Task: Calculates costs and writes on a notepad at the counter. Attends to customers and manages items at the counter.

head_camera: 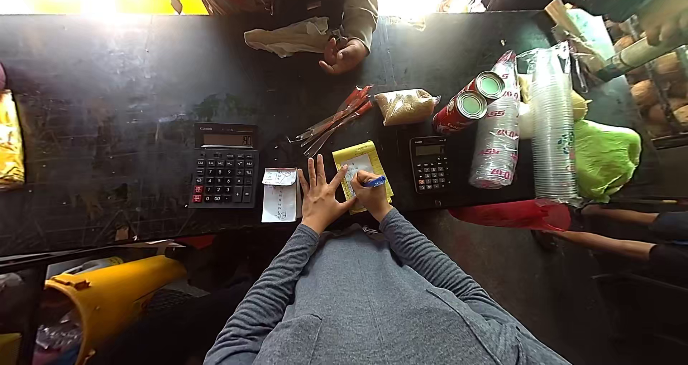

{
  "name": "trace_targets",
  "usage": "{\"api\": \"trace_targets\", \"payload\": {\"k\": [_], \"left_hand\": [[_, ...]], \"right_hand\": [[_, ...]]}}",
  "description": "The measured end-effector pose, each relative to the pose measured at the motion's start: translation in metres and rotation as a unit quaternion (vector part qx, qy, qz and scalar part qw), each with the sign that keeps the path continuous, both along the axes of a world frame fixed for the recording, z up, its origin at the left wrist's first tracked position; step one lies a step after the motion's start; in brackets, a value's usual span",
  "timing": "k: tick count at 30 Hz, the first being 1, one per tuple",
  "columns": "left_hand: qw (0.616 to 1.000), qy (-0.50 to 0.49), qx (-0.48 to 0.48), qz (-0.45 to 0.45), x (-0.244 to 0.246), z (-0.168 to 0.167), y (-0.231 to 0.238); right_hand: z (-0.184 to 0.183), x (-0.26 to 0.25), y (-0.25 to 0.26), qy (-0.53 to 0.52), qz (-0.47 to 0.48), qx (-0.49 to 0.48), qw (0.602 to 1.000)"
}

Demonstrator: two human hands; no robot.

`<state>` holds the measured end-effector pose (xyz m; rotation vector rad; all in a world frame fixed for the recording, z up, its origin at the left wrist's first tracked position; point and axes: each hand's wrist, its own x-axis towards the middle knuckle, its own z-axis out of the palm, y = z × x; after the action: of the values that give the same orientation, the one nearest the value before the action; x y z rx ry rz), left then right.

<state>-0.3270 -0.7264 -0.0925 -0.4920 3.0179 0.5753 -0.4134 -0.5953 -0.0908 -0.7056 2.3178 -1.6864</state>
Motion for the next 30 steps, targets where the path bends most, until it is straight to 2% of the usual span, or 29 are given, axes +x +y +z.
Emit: {"api": "trace_targets", "payload": {"k": [5,20,26,30], "left_hand": [[1.0,0.002,-0.009,0.002,-0.0005,0.0,-0.001],[1.0,0.019,-0.001,0.001,0.0015,-0.0007,-0.001],[1.0,0.006,-0.003,0.005,-0.0001,-0.0009,-0.0009],[1.0,0.005,-0.005,0.003,0.0003,-0.0019,-0.0011]], "right_hand": [[0.0002,-0.0033,0.0027,-0.017,-0.034,-0.008,0.999],[-0.0016,-0.0001,0.0025,0.025,-0.024,-0.003,0.999],[0.0011,-0.0053,0.0091,-0.008,-0.071,-0.01,0.997],[-0.002,-0.004,0.0083,0.009,-0.061,0.002,0.998]]}}
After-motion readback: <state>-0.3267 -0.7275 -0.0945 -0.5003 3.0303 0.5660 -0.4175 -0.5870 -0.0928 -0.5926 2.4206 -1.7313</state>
